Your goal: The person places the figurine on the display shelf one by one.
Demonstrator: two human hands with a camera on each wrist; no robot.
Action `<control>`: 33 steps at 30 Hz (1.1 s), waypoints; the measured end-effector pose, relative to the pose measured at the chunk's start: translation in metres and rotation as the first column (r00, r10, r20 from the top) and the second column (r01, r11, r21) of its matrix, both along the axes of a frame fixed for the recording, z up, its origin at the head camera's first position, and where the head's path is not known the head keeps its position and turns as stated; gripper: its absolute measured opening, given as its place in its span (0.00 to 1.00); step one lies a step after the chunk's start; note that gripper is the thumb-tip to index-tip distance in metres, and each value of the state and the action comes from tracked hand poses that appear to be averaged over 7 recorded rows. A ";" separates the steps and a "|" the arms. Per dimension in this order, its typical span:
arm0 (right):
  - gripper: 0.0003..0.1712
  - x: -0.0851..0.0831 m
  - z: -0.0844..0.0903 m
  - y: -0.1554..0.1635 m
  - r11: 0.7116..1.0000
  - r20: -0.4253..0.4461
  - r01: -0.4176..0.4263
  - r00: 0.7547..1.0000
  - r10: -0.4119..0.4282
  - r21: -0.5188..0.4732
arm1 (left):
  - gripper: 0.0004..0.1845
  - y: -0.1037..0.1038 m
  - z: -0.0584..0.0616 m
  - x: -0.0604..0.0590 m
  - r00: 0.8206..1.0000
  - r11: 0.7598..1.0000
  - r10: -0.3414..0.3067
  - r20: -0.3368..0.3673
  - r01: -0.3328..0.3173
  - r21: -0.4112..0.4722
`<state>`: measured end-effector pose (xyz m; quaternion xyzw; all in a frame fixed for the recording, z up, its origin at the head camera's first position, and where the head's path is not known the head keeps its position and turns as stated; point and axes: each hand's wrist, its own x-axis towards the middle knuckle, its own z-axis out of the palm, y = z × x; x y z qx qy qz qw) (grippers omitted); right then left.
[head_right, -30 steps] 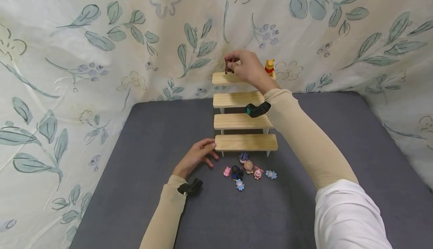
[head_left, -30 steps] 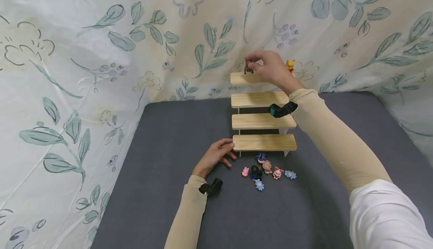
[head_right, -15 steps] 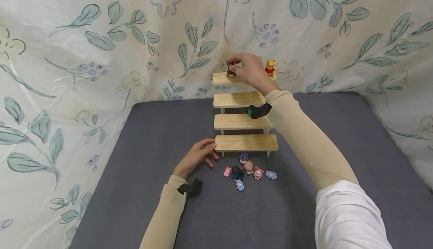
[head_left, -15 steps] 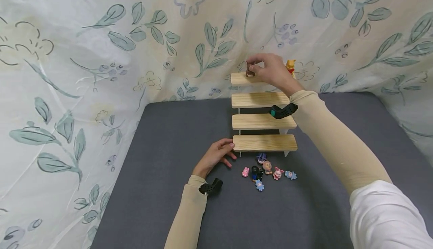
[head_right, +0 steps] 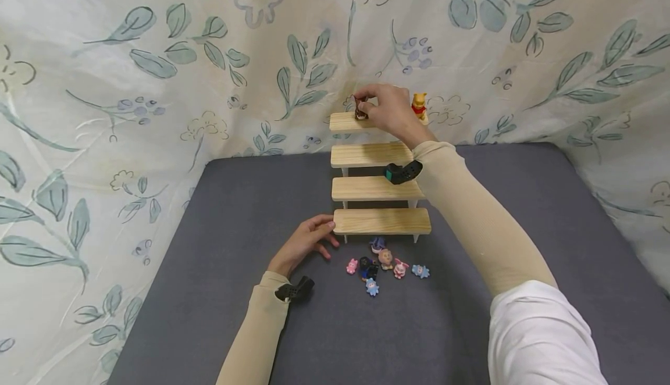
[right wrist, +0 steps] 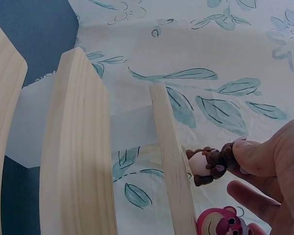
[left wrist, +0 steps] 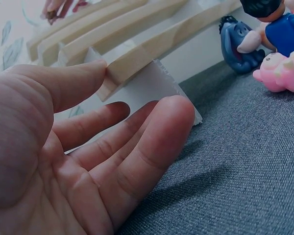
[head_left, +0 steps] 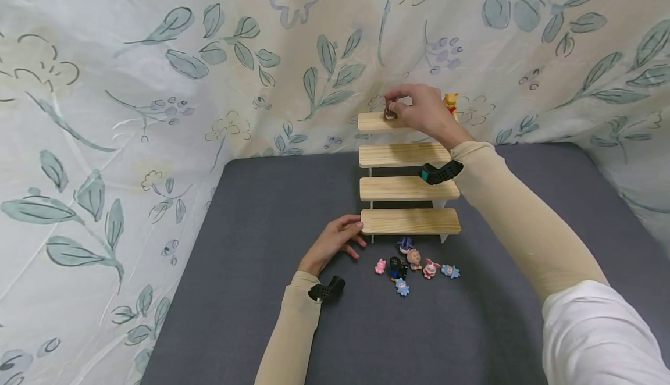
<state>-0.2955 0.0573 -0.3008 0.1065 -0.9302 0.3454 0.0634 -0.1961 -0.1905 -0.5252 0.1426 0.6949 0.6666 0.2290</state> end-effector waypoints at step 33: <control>0.21 0.010 0.003 0.002 1.000 0.012 0.027 1.000 -0.027 0.008 | 0.24 -0.004 0.001 0.007 1.000 1.000 -0.016 -0.010 0.016 0.009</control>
